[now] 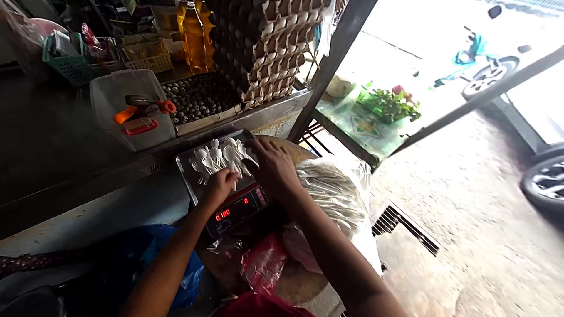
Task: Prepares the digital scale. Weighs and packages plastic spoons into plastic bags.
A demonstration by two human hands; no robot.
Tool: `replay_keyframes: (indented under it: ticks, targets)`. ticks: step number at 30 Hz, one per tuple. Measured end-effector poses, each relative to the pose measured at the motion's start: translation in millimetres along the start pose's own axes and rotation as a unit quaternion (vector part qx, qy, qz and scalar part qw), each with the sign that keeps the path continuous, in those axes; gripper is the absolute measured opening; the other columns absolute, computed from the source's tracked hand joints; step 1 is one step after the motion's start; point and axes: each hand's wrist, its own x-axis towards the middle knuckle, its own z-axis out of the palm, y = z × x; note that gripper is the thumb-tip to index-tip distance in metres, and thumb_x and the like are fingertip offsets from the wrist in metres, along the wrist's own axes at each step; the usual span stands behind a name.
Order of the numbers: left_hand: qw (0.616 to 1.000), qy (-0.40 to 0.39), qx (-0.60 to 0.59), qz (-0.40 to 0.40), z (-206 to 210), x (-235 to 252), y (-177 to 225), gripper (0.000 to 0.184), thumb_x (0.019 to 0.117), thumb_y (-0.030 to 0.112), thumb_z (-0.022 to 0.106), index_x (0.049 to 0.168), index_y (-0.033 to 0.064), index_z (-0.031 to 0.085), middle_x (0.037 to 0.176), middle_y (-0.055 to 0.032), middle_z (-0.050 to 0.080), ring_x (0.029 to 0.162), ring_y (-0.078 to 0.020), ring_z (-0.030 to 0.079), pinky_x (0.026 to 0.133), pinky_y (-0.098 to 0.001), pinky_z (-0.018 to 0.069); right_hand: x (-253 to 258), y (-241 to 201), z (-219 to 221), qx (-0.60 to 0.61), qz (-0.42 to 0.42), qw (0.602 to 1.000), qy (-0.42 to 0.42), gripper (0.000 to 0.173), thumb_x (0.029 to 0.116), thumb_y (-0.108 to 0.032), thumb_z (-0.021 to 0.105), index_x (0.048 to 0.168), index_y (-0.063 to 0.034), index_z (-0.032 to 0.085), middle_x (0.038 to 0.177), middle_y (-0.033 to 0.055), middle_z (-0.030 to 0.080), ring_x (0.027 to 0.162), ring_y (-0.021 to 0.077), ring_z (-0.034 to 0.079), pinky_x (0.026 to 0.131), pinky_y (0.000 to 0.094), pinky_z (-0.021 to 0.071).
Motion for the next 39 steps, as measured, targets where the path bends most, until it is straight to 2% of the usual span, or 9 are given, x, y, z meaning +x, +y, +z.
replay_keyframes:
  ticks: [5,12,16,19,23,26,30,34,39]
  targets:
    - [0.987,0.020,-0.057,-0.146,-11.3,57.9,-17.5,0.042,0.1085,0.030,0.051,0.119,-0.0094,0.060,0.096,-0.0204,0.067,0.078,-0.0229,0.065,0.080,-0.0403,0.0556,-58.4,65.1,-15.6,0.059,0.083,0.993,0.059,0.035,0.0991,-0.023,0.066,0.130,-0.0081,0.065,0.121,0.0154,0.068,0.108,0.0348,0.067,0.091,0.0593,0.0512]
    - [0.986,0.142,-0.012,-0.084,-4.5,60.2,2.3,0.065,0.1026,0.024,0.062,0.152,-0.0084,0.034,0.137,-0.0342,0.053,0.127,-0.0478,0.052,0.107,-0.0603,0.0407,-166.8,181.8,-60.9,0.060,0.268,0.958,0.079,0.025,0.1041,-0.015,0.056,0.119,-0.0004,0.070,0.115,0.0189,0.070,0.103,0.0313,0.070,0.091,0.0509,0.0550]
    - [0.999,0.031,-0.032,-0.030,50.3,36.5,28.6,0.051,0.1045,0.018,0.056,0.146,-0.0072,0.044,0.131,-0.0287,0.059,0.115,-0.0386,0.061,0.098,-0.0532,0.0491,-184.2,214.2,-53.6,0.065,0.256,0.952,-0.154,0.032,0.1022,-0.011,0.056,0.131,0.0018,0.064,0.129,0.0218,0.066,0.120,0.0345,0.064,0.106,0.0521,0.0479]
    - [0.997,-0.070,-0.035,-0.014,100.8,16.2,42.4,0.040,0.1058,0.017,0.053,0.141,-0.0029,0.053,0.132,-0.0245,0.061,0.113,-0.0343,0.064,0.097,-0.0489,0.0522,-174.6,226.3,-28.6,0.032,0.251,0.943,-0.217,0.049,0.0962,-0.008,0.063,0.143,-0.0006,0.053,0.145,0.0231,0.054,0.134,0.0397,0.053,0.110,0.0576,0.0421]
    - [0.987,-0.120,0.052,0.095,154.5,-6.7,72.5,0.036,0.1046,0.014,0.053,0.136,-0.0028,0.060,0.131,-0.0242,0.062,0.115,-0.0343,0.065,0.102,-0.0468,0.0511,-169.9,240.6,-32.0,0.044,0.313,0.944,-0.098,0.051,0.0963,-0.004,0.055,0.147,-0.0022,0.050,0.147,0.0236,0.051,0.136,0.0379,0.051,0.112,0.0526,0.0422]
    - [0.957,-0.202,0.106,0.178,191.8,-1.1,104.6,0.040,0.1063,0.015,0.050,0.141,-0.0033,0.056,0.140,-0.0249,0.058,0.133,-0.0376,0.055,0.115,-0.0478,0.0401,-185.2,249.2,-39.8,0.103,0.328,0.939,0.024,0.044,0.0998,-0.006,0.054,0.144,0.0013,0.053,0.142,0.0250,0.056,0.130,0.0346,0.057,0.110,0.0453,0.0448]
    - [0.908,-0.321,0.231,0.138,244.1,28.1,140.6,0.058,0.1085,0.033,0.048,0.151,-0.0053,0.041,0.153,-0.0262,0.044,0.147,-0.0397,0.038,0.120,-0.0516,0.0312,-217.1,256.3,-34.0,0.164,0.326,0.928,0.079,0.042,0.1001,-0.011,0.058,0.140,0.0001,0.057,0.139,0.0222,0.059,0.126,0.0310,0.060,0.106,0.0425,0.0490]
    - [0.885,-0.338,0.315,0.054,274.6,47.1,142.0,0.085,0.0954,0.056,0.064,0.149,-0.0066,0.042,0.151,-0.0314,0.043,0.144,-0.0486,0.035,0.115,-0.0639,0.0311,-258.9,264.9,-21.0,0.208,0.349,0.907,0.113,0.040,0.0994,-0.010,0.060,0.138,0.0011,0.058,0.137,0.0222,0.060,0.125,0.0320,0.061,0.105,0.0439,0.0507]
    - [0.878,-0.378,0.281,0.090,264.1,63.6,129.2,0.064,0.1013,0.037,0.063,0.146,-0.0058,0.045,0.147,-0.0288,0.049,0.142,-0.0456,0.040,0.116,-0.0616,0.0314,-299.0,271.4,10.0,0.243,0.366,0.892,0.109,0.039,0.0990,-0.008,0.060,0.137,0.0031,0.059,0.134,0.0240,0.062,0.121,0.0344,0.063,0.101,0.0459,0.0525]
